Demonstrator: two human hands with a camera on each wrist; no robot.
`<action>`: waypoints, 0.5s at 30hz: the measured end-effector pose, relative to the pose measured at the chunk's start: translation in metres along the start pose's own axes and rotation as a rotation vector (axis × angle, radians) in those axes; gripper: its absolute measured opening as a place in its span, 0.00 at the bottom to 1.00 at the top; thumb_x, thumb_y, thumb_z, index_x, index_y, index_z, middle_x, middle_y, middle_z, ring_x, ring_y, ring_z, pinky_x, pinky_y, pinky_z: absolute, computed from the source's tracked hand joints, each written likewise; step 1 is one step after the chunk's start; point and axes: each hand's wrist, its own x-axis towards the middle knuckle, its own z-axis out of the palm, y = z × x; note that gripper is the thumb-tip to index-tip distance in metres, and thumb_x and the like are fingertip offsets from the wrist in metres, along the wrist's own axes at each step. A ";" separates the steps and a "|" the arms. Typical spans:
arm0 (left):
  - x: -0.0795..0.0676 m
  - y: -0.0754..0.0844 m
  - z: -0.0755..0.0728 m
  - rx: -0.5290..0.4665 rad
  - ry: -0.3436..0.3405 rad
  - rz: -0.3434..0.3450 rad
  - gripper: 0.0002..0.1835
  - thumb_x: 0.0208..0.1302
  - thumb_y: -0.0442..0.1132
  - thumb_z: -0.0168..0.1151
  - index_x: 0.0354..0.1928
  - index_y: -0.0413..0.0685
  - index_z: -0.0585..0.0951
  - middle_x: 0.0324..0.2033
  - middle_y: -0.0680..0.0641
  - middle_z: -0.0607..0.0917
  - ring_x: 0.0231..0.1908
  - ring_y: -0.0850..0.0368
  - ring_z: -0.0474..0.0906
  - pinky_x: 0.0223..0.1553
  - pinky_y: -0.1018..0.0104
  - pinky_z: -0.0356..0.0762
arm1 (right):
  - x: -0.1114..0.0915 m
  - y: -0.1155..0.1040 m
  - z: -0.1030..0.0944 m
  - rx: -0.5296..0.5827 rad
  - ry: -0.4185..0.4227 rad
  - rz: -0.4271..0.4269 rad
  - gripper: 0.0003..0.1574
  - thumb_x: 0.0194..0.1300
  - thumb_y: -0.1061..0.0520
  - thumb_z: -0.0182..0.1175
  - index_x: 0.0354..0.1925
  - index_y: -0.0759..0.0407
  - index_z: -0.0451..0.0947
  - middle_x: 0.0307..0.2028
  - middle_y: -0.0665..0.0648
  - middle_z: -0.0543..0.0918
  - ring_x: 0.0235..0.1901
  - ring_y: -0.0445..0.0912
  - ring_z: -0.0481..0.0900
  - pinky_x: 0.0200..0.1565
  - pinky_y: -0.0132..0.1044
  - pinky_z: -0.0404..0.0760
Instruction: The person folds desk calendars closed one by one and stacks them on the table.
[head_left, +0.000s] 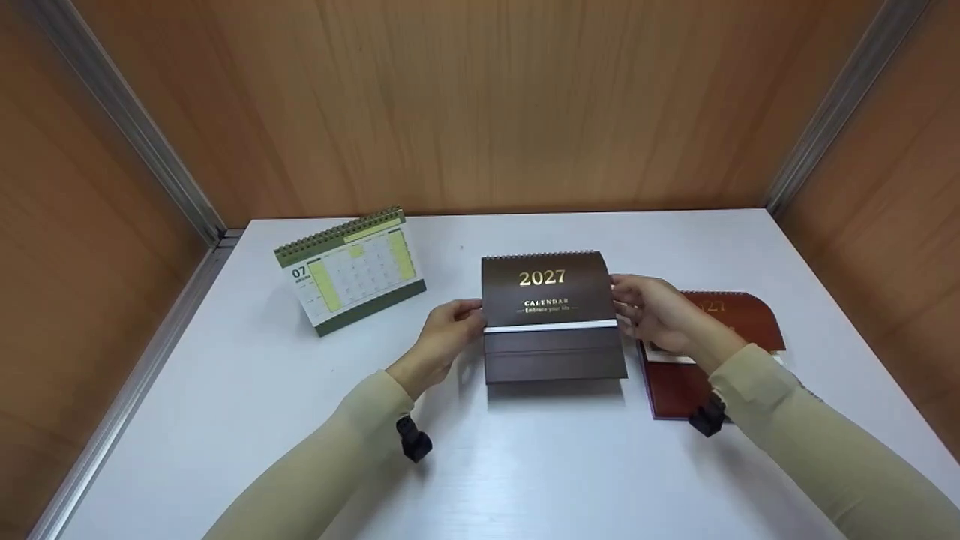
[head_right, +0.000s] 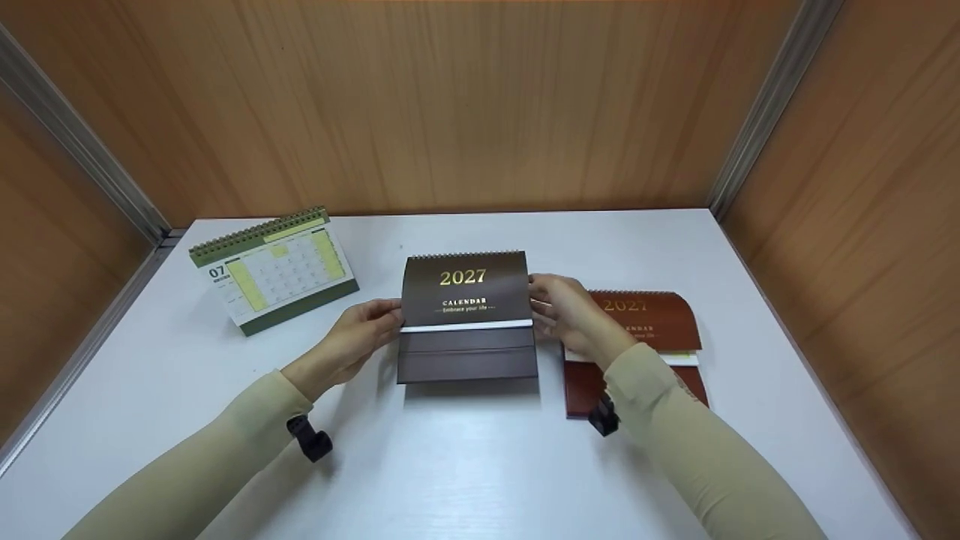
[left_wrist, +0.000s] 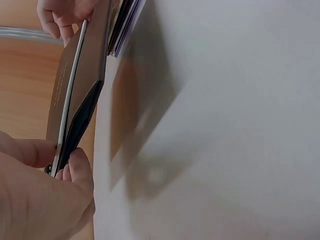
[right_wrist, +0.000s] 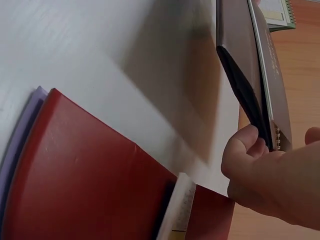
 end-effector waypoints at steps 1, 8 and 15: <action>-0.001 0.002 0.002 -0.016 -0.009 0.010 0.24 0.79 0.32 0.56 0.71 0.30 0.72 0.61 0.36 0.80 0.61 0.48 0.80 0.66 0.58 0.79 | -0.003 -0.003 -0.002 0.001 0.002 0.000 0.27 0.80 0.58 0.47 0.73 0.54 0.64 0.43 0.48 0.80 0.43 0.41 0.75 0.51 0.38 0.74; -0.003 0.014 0.014 -0.053 -0.028 0.039 0.23 0.80 0.34 0.57 0.71 0.31 0.73 0.60 0.37 0.81 0.61 0.48 0.82 0.65 0.60 0.81 | -0.024 -0.020 -0.016 0.018 -0.027 0.020 0.30 0.83 0.54 0.48 0.77 0.54 0.58 0.47 0.49 0.80 0.49 0.41 0.78 0.56 0.39 0.74; -0.005 0.021 0.039 -0.085 -0.088 0.068 0.24 0.79 0.34 0.58 0.71 0.33 0.73 0.60 0.39 0.80 0.61 0.48 0.83 0.65 0.62 0.81 | -0.039 -0.030 -0.040 0.001 -0.016 0.056 0.19 0.84 0.50 0.49 0.67 0.50 0.65 0.45 0.48 0.80 0.47 0.41 0.78 0.52 0.37 0.76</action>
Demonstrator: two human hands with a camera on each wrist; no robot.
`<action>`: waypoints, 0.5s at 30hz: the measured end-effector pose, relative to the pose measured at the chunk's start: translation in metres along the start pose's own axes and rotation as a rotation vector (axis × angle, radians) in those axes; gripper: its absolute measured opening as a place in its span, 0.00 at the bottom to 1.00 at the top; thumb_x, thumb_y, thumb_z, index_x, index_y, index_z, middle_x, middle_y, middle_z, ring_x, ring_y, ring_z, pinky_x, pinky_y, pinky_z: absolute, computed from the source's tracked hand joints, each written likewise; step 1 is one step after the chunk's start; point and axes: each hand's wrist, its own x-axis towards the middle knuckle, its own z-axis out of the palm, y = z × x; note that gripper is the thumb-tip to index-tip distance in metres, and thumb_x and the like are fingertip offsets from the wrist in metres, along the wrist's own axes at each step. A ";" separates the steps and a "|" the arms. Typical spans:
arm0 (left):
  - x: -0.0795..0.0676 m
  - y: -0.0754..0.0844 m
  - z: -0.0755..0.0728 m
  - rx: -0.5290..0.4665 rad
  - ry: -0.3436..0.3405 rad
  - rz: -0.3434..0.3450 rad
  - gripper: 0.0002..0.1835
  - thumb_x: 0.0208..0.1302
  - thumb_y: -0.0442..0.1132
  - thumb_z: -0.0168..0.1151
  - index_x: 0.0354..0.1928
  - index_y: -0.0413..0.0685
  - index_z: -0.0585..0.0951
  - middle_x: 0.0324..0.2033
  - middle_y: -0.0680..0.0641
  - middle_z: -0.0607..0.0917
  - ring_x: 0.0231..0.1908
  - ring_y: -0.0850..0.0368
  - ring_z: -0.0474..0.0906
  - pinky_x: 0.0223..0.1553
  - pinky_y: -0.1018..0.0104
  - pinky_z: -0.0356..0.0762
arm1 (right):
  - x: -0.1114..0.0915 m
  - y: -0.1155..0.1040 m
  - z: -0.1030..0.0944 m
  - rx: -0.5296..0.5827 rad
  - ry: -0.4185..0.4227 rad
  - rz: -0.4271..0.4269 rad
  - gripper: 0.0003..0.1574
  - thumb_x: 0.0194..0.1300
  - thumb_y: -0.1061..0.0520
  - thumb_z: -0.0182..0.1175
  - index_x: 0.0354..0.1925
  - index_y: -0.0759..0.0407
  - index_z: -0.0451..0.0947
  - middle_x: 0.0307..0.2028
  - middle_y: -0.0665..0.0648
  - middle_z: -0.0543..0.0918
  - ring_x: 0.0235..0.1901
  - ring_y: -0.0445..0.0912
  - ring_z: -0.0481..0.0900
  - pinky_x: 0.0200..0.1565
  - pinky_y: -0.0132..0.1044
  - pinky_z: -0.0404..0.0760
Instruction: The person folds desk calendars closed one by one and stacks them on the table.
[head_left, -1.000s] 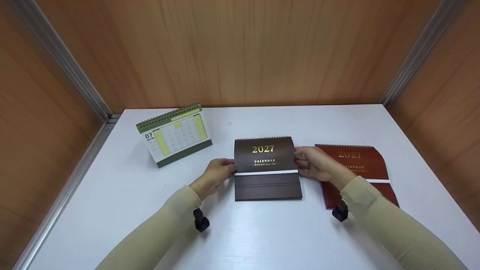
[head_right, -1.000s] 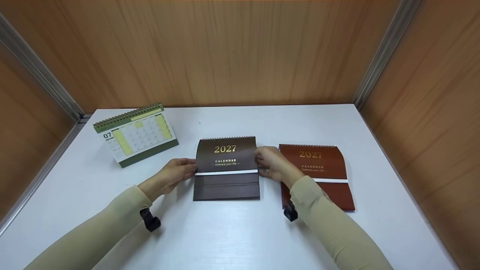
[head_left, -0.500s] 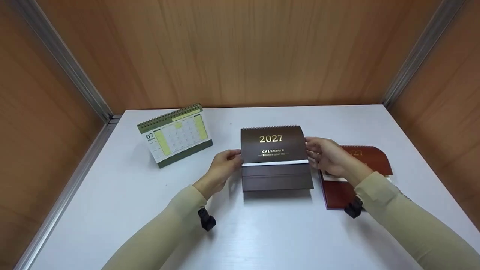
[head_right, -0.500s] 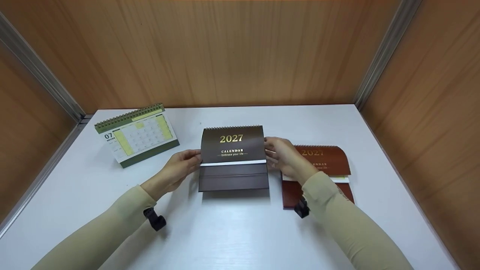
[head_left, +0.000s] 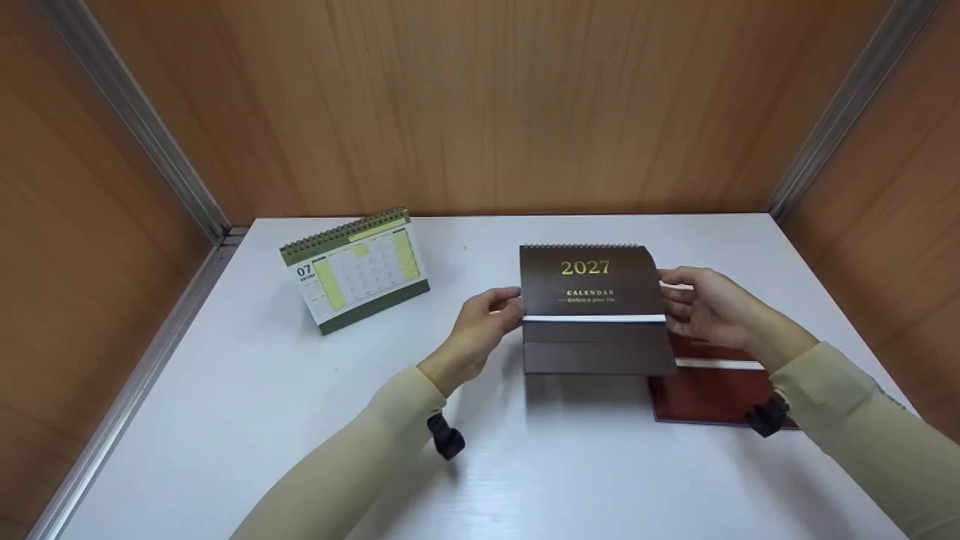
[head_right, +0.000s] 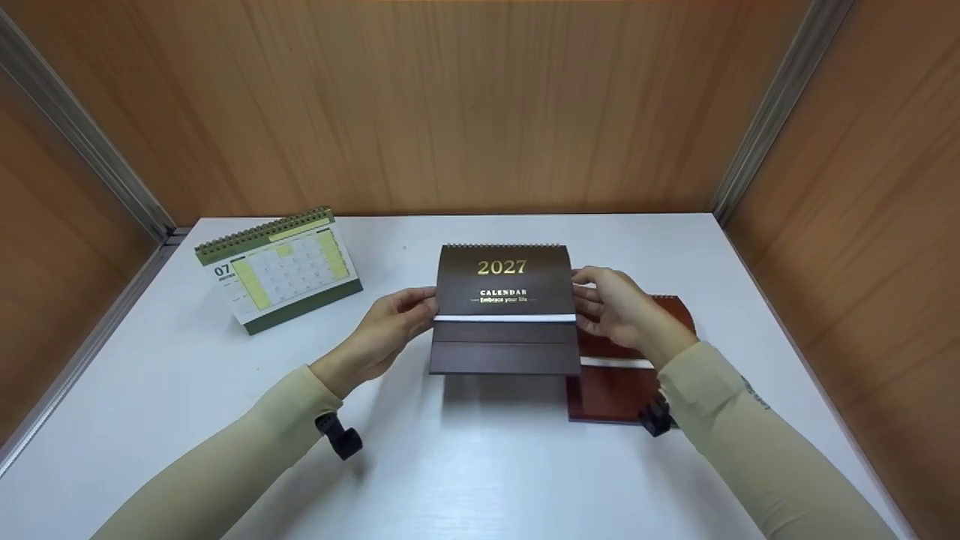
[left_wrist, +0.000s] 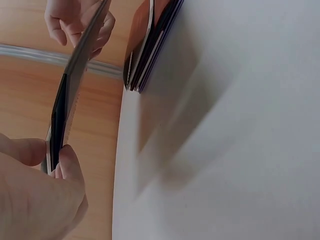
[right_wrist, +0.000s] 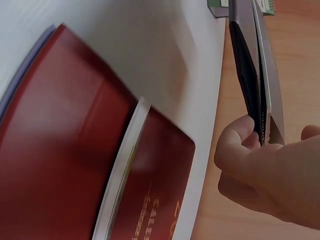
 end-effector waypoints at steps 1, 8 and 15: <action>0.000 0.000 0.005 -0.005 -0.009 0.008 0.24 0.79 0.34 0.58 0.71 0.33 0.73 0.59 0.39 0.80 0.61 0.48 0.83 0.64 0.62 0.81 | -0.002 -0.001 -0.005 -0.007 0.003 0.002 0.17 0.84 0.50 0.49 0.65 0.50 0.66 0.44 0.48 0.80 0.46 0.41 0.78 0.51 0.37 0.76; 0.006 -0.002 0.041 -0.050 -0.042 0.049 0.23 0.76 0.31 0.61 0.69 0.31 0.75 0.58 0.38 0.80 0.59 0.49 0.83 0.61 0.64 0.83 | -0.013 -0.001 -0.037 -0.076 0.035 0.008 0.13 0.84 0.50 0.47 0.60 0.50 0.69 0.40 0.47 0.81 0.38 0.40 0.78 0.46 0.38 0.75; 0.009 -0.007 0.073 -0.068 -0.076 0.039 0.24 0.75 0.30 0.62 0.70 0.33 0.75 0.57 0.41 0.81 0.55 0.52 0.85 0.57 0.67 0.84 | -0.021 0.001 -0.065 -0.126 0.053 0.035 0.09 0.84 0.49 0.47 0.51 0.46 0.73 0.39 0.46 0.84 0.41 0.40 0.82 0.50 0.41 0.71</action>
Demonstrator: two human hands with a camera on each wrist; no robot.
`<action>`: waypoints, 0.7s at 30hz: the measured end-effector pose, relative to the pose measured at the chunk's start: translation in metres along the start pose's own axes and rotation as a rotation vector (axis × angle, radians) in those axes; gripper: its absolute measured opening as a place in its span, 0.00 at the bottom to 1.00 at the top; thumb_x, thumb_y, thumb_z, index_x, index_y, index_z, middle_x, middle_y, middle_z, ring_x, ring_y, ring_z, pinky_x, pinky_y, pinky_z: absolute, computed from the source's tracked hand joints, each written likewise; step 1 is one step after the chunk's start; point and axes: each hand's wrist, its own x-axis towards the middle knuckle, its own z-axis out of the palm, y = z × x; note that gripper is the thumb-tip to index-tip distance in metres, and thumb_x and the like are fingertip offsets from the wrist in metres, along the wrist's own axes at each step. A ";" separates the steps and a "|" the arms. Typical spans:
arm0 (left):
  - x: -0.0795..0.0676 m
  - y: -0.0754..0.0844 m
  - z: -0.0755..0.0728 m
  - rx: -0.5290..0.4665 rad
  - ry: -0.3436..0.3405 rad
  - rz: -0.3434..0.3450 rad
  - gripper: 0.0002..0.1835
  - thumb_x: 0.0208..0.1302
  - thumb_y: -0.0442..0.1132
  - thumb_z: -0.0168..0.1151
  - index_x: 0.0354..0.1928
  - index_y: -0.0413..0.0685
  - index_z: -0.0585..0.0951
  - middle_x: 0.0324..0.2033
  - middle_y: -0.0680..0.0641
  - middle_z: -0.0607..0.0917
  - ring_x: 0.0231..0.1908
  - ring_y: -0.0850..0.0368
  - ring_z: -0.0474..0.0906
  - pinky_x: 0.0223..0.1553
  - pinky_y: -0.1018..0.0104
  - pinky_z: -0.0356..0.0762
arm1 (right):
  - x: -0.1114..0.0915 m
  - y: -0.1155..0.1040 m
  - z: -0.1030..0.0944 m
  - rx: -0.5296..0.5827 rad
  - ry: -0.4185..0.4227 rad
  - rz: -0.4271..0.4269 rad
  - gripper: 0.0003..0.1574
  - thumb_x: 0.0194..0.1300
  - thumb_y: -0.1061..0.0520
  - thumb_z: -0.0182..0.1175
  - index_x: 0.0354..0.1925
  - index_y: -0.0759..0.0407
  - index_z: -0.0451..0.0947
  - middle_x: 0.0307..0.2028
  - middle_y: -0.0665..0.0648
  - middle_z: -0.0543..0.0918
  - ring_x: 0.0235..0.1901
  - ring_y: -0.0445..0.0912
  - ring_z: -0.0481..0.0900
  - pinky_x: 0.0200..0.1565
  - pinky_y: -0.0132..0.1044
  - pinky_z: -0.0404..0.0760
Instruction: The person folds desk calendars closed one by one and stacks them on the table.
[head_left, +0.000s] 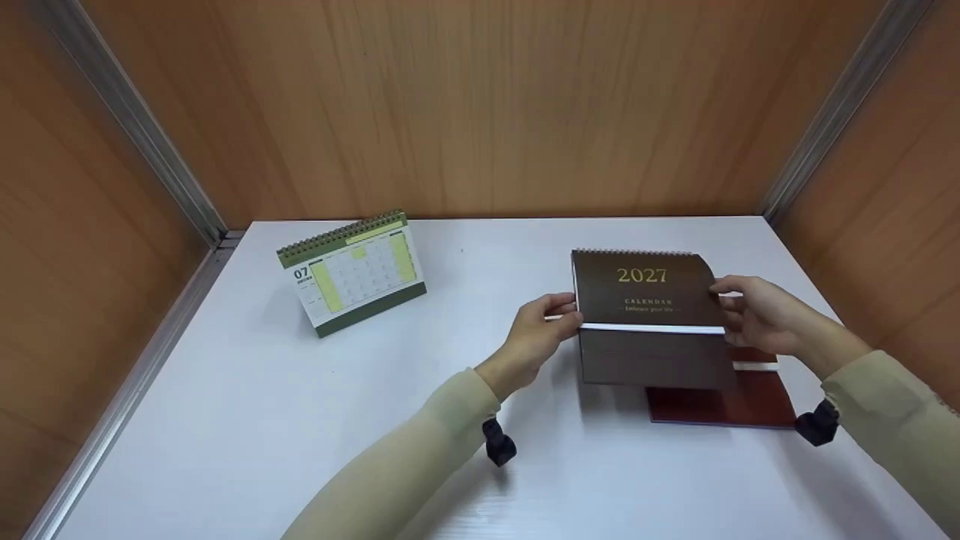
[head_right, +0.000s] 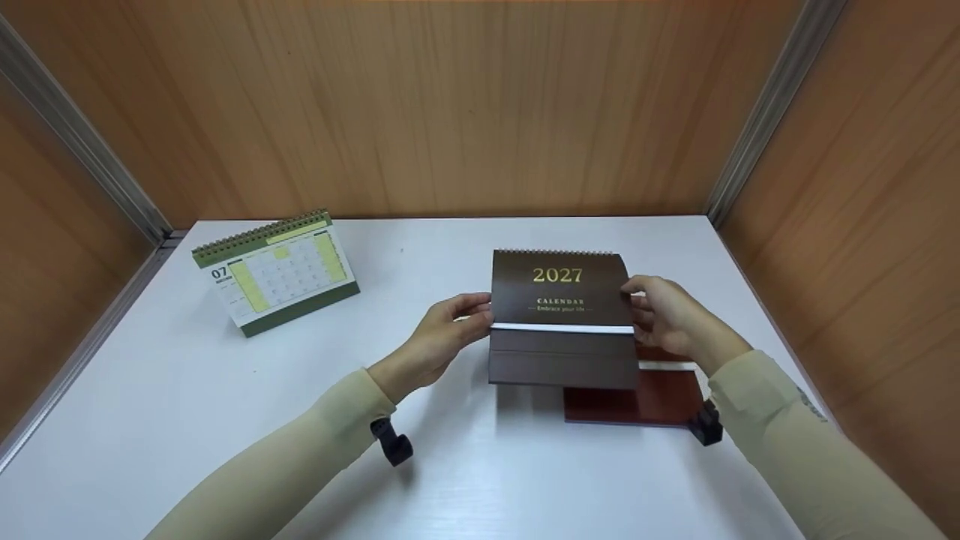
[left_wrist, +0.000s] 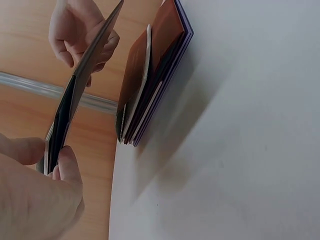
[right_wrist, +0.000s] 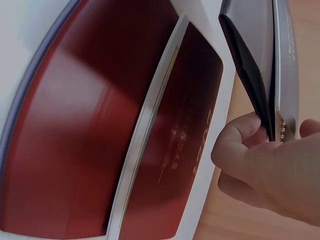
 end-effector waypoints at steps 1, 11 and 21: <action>0.001 -0.001 0.004 -0.005 -0.005 -0.001 0.24 0.75 0.29 0.62 0.70 0.32 0.74 0.57 0.41 0.82 0.55 0.53 0.85 0.57 0.67 0.84 | 0.000 0.001 -0.003 -0.017 0.006 0.003 0.10 0.84 0.49 0.47 0.49 0.46 0.74 0.38 0.45 0.84 0.40 0.39 0.82 0.50 0.41 0.71; 0.009 -0.012 0.032 -0.004 -0.008 -0.023 0.24 0.74 0.30 0.64 0.69 0.37 0.76 0.54 0.47 0.83 0.52 0.54 0.87 0.56 0.67 0.85 | 0.006 0.015 -0.024 -0.199 0.070 -0.050 0.08 0.83 0.53 0.47 0.54 0.53 0.67 0.28 0.42 0.74 0.27 0.35 0.70 0.34 0.28 0.77; 0.011 -0.027 0.056 0.081 -0.024 -0.056 0.28 0.71 0.30 0.65 0.72 0.39 0.76 0.55 0.51 0.83 0.53 0.56 0.84 0.60 0.61 0.83 | 0.009 0.025 -0.048 -0.362 0.139 -0.048 0.20 0.80 0.52 0.50 0.64 0.57 0.64 0.40 0.47 0.73 0.37 0.39 0.70 0.40 0.31 0.76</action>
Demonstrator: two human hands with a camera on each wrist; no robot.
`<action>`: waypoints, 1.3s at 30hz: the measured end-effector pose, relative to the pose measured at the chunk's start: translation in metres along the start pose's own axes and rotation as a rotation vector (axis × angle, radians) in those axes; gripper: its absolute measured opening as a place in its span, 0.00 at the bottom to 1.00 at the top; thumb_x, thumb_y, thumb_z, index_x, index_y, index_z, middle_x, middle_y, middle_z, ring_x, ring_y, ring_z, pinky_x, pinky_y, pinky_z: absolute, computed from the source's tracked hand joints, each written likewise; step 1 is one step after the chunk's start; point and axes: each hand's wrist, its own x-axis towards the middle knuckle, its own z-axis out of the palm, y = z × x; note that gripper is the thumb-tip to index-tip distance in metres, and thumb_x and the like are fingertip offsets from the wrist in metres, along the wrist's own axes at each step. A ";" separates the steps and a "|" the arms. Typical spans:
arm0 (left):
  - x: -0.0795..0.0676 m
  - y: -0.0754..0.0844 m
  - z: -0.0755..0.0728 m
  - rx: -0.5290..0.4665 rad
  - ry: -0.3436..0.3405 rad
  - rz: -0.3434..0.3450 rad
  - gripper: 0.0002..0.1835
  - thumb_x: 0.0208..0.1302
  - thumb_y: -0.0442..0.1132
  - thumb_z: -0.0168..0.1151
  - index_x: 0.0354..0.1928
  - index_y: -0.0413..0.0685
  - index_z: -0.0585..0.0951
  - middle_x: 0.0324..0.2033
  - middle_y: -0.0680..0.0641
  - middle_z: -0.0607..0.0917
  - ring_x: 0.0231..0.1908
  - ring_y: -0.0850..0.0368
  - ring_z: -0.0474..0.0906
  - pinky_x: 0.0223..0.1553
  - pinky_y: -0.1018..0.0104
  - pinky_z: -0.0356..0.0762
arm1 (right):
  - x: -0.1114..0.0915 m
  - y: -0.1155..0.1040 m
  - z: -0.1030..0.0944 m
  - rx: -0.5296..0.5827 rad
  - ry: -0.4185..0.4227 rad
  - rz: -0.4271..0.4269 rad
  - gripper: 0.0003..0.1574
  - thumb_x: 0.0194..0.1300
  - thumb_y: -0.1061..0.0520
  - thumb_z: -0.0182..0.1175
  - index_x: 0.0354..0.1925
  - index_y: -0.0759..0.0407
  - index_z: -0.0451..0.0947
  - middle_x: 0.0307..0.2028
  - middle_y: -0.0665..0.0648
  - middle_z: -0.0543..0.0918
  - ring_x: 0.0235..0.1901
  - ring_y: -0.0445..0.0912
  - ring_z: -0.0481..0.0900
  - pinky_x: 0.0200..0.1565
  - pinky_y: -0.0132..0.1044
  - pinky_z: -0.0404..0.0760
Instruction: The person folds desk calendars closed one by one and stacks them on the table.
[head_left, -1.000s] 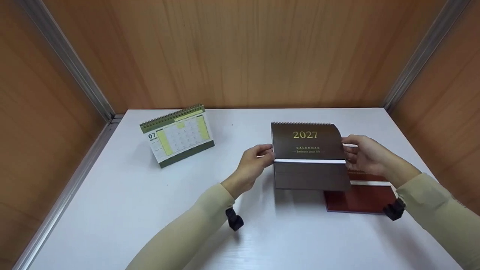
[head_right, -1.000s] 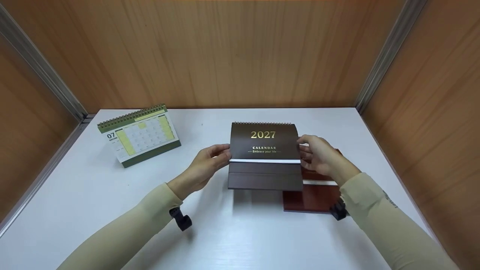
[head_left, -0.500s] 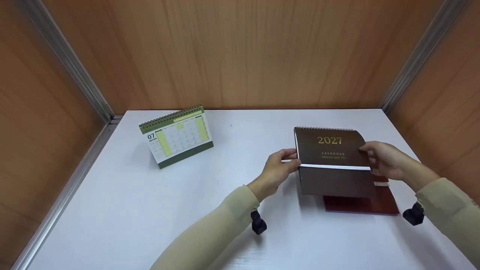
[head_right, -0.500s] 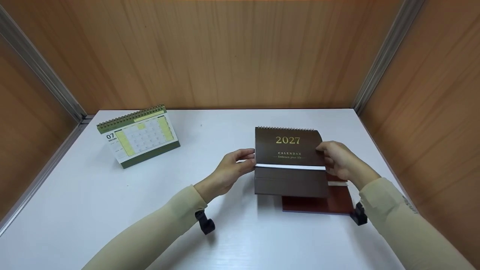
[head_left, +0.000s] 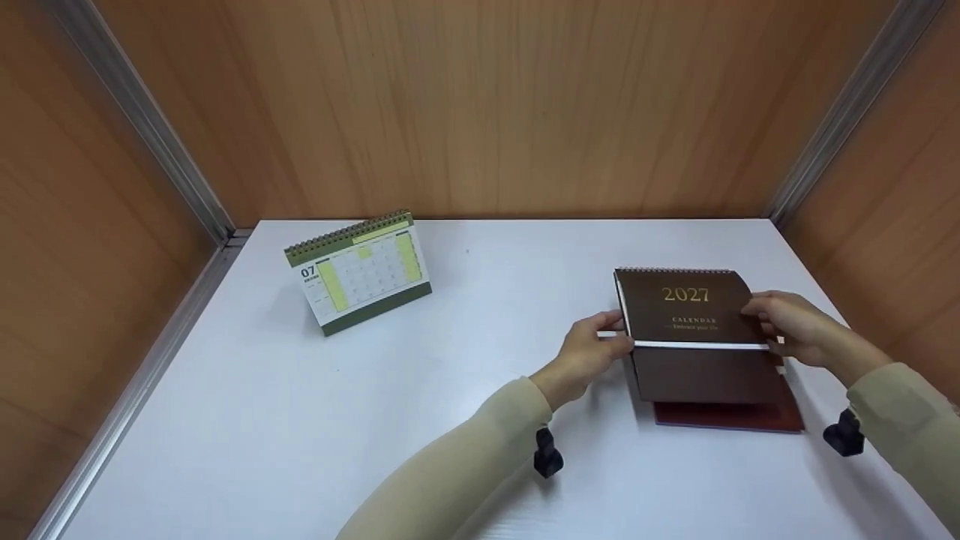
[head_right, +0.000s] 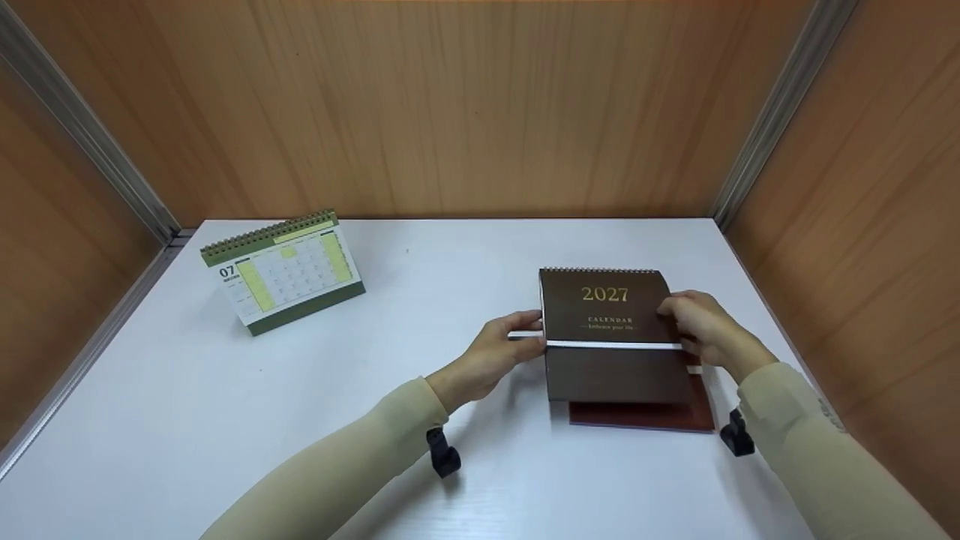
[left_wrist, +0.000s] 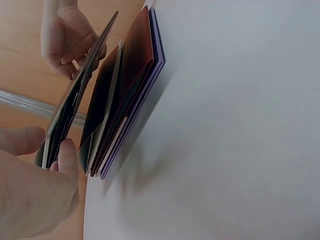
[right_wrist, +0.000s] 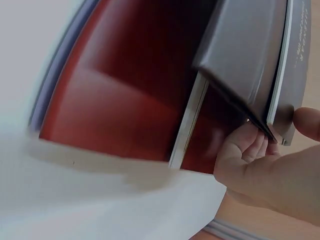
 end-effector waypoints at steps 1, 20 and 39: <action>0.000 -0.001 0.003 -0.004 -0.003 -0.004 0.28 0.70 0.30 0.66 0.72 0.40 0.76 0.55 0.51 0.83 0.53 0.56 0.84 0.60 0.59 0.83 | 0.000 0.001 -0.002 -0.016 0.002 0.005 0.20 0.80 0.52 0.49 0.64 0.57 0.63 0.43 0.49 0.72 0.39 0.40 0.71 0.42 0.33 0.77; -0.005 -0.015 0.030 -0.047 -0.097 -0.033 0.37 0.68 0.25 0.66 0.78 0.43 0.69 0.59 0.45 0.86 0.59 0.54 0.85 0.64 0.58 0.81 | 0.002 0.021 -0.024 -0.147 0.007 0.067 0.22 0.80 0.48 0.44 0.60 0.62 0.66 0.51 0.53 0.73 0.49 0.47 0.73 0.49 0.40 0.78; -0.008 -0.022 0.030 0.007 -0.156 -0.031 0.39 0.69 0.27 0.67 0.80 0.47 0.67 0.74 0.50 0.76 0.62 0.57 0.83 0.62 0.63 0.82 | 0.001 0.035 -0.017 -0.252 0.049 0.047 0.46 0.82 0.45 0.43 0.77 0.80 0.47 0.60 0.68 0.73 0.62 0.62 0.71 0.57 0.48 0.78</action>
